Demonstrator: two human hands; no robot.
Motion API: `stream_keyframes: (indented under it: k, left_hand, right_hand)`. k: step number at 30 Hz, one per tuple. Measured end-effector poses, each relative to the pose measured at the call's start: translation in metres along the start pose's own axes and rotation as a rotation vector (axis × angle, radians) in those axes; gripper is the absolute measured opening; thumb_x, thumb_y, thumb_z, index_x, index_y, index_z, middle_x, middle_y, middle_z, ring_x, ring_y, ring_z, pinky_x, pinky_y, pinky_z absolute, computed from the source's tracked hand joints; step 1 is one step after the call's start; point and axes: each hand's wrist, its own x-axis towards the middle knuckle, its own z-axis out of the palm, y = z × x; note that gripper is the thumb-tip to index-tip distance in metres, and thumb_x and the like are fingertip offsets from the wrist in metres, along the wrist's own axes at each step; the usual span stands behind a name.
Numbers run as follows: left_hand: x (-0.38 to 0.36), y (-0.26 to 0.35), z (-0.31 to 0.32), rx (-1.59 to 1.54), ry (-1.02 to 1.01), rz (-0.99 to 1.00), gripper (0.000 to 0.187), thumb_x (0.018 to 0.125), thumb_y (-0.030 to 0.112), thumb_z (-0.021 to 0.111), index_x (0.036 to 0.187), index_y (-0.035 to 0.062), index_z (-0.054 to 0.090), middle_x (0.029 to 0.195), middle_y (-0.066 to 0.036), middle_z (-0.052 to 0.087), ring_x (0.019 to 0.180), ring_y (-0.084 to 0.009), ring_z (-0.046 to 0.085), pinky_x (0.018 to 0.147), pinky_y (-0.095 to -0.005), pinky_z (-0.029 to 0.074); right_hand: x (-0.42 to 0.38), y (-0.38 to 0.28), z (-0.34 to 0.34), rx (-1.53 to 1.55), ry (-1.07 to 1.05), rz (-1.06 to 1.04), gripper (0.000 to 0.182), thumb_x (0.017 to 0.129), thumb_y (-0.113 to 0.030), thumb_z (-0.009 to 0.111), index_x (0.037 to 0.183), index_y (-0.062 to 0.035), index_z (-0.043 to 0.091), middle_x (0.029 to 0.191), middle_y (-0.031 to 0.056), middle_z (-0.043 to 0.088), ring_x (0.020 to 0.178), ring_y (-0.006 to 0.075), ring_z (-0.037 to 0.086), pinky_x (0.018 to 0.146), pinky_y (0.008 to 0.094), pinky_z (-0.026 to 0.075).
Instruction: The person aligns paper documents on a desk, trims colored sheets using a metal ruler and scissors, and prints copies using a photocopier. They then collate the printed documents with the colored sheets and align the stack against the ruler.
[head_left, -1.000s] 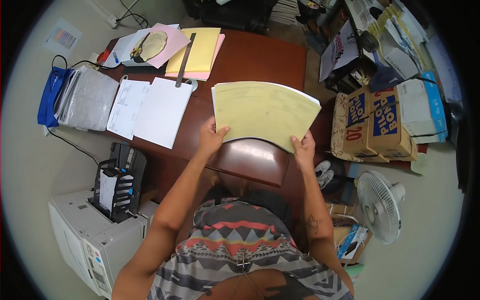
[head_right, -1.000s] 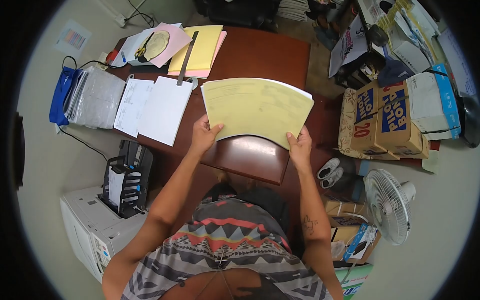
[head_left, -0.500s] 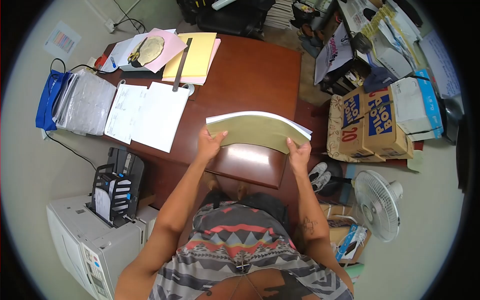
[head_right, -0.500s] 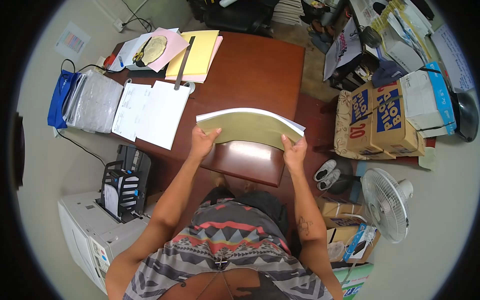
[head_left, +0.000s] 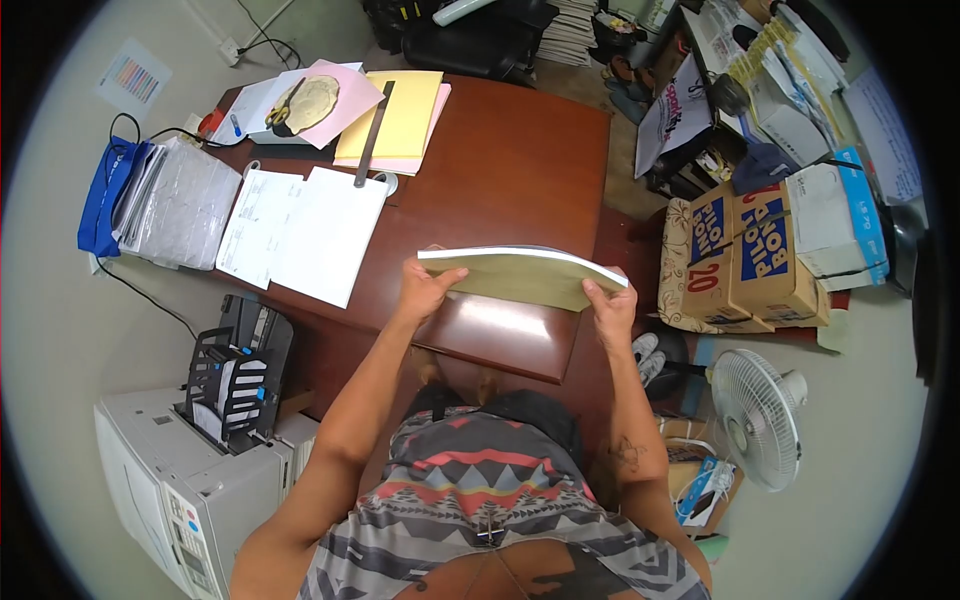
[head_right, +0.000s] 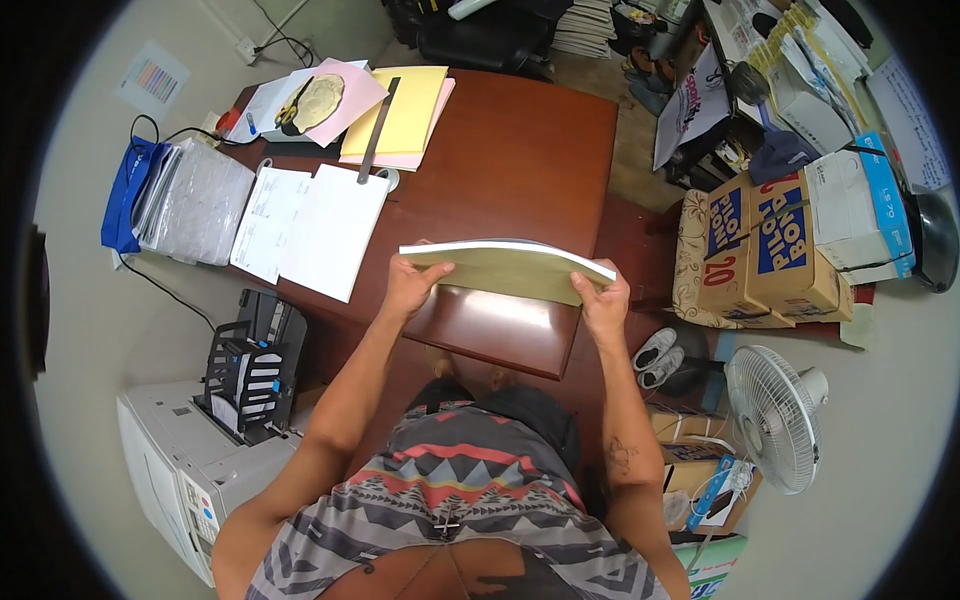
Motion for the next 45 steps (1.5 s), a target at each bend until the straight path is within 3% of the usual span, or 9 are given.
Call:
stream_keyframes:
  k: [12, 26, 28, 30, 34, 37, 41, 44, 45]
  left_hand:
    - [-0.001, -0.005, -0.008, 0.108, -0.076, 0.157, 0.018, 0.079, -0.007, 0.074, 0.094, -0.0008, 0.068, 0.090, -0.004, 0.067, 0.085, -0.0134, 0.063, 0.077, -0.0277, 0.052]
    - [0.014, -0.060, -0.019, 0.297, -0.164, -0.425, 0.037, 0.080, -0.002, 0.075, 0.115, -0.0072, 0.064, 0.106, -0.016, 0.071, 0.091, -0.0208, 0.069, 0.079, -0.0328, 0.056]
    - [0.012, -0.061, -0.014, 0.136, -0.125, -0.498, 0.040, 0.081, 0.003, 0.078, 0.116, -0.0088, 0.063, 0.110, -0.018, 0.070, 0.094, -0.0236, 0.070, 0.081, -0.0337, 0.056]
    - [0.021, -0.061, -0.018, -0.014, -0.072, -0.651, 0.039, 0.086, 0.011, 0.075, 0.116, -0.0102, 0.062, 0.112, -0.018, 0.069, 0.096, -0.0261, 0.070, 0.083, -0.0347, 0.057]
    - [0.024, -0.081, -0.017, -0.125, 0.046, -0.740, 0.036, 0.095, 0.023, 0.063, 0.112, -0.0083, 0.064, 0.102, -0.020, 0.072, 0.093, -0.0302, 0.071, 0.081, -0.0384, 0.056]
    - [0.009, -0.075, -0.008, 0.815, -0.049, 0.072, 0.027, 0.091, 0.021, 0.066, 0.106, -0.0009, 0.068, 0.088, -0.025, 0.069, 0.084, -0.0342, 0.070, 0.075, -0.0416, 0.053]
    - [-0.001, -0.068, -0.008, 0.848, -0.134, 0.157, 0.028, 0.093, 0.025, 0.064, 0.103, -0.0010, 0.069, 0.085, -0.021, 0.071, 0.083, -0.0307, 0.071, 0.074, -0.0407, 0.054]
    - [0.005, -0.074, -0.014, 0.391, -0.113, -0.092, 0.032, 0.096, 0.028, 0.062, 0.104, -0.0024, 0.068, 0.091, -0.017, 0.073, 0.084, -0.0280, 0.072, 0.074, -0.0392, 0.055]
    - [0.014, -0.062, -0.017, 0.048, -0.116, -0.419, 0.033, 0.097, 0.026, 0.061, 0.108, -0.0039, 0.066, 0.098, -0.015, 0.072, 0.085, -0.0265, 0.072, 0.074, -0.0375, 0.056]
  right_hand:
    - [-0.004, -0.011, 0.002, -0.225, -0.141, 0.029, 0.011, 0.086, 0.002, 0.070, 0.096, 0.0008, 0.065, 0.092, 0.0021, 0.066, 0.087, 0.0095, 0.059, 0.080, 0.0237, 0.048]
    - [0.011, 0.080, -0.005, -0.386, -0.107, 0.550, 0.025, 0.088, 0.001, 0.062, 0.111, 0.0070, 0.065, 0.097, 0.0121, 0.072, 0.081, 0.0175, 0.068, 0.075, 0.0316, 0.054]
    - [-0.005, 0.078, 0.000, -0.806, -0.149, 0.281, 0.033, 0.085, 0.003, 0.058, 0.117, -0.0017, 0.067, 0.096, 0.0187, 0.072, 0.080, 0.0231, 0.070, 0.078, 0.0328, 0.054]
    - [-0.019, 0.072, 0.001, -0.877, -0.211, -0.394, 0.032, 0.085, 0.003, 0.058, 0.115, -0.0028, 0.069, 0.094, 0.0205, 0.071, 0.080, 0.0260, 0.071, 0.078, 0.0318, 0.054]
    - [-0.015, 0.072, -0.008, -0.868, -0.280, -0.491, 0.030, 0.086, 0.001, 0.061, 0.115, -0.0015, 0.068, 0.097, 0.0173, 0.073, 0.085, 0.0215, 0.070, 0.079, 0.0305, 0.053]
    - [0.007, 0.074, -0.013, -0.296, -0.251, 0.539, 0.027, 0.089, -0.009, 0.067, 0.113, 0.0046, 0.067, 0.102, 0.0127, 0.073, 0.083, 0.0150, 0.069, 0.074, 0.0291, 0.053]
    - [0.031, 0.073, -0.020, 0.023, -0.018, 0.869, 0.019, 0.092, -0.005, 0.062, 0.106, 0.0074, 0.068, 0.099, 0.0108, 0.072, 0.081, 0.0168, 0.069, 0.074, 0.0289, 0.054]
    - [0.023, 0.078, -0.017, -0.306, -0.157, 0.433, 0.022, 0.091, 0.001, 0.056, 0.110, 0.0044, 0.068, 0.103, 0.0136, 0.072, 0.083, 0.0219, 0.070, 0.078, 0.0312, 0.055]
    - [0.018, 0.058, -0.012, -0.573, -0.237, -0.029, 0.024, 0.090, 0.002, 0.056, 0.111, 0.0020, 0.068, 0.104, 0.0158, 0.072, 0.085, 0.0255, 0.071, 0.079, 0.0325, 0.055]
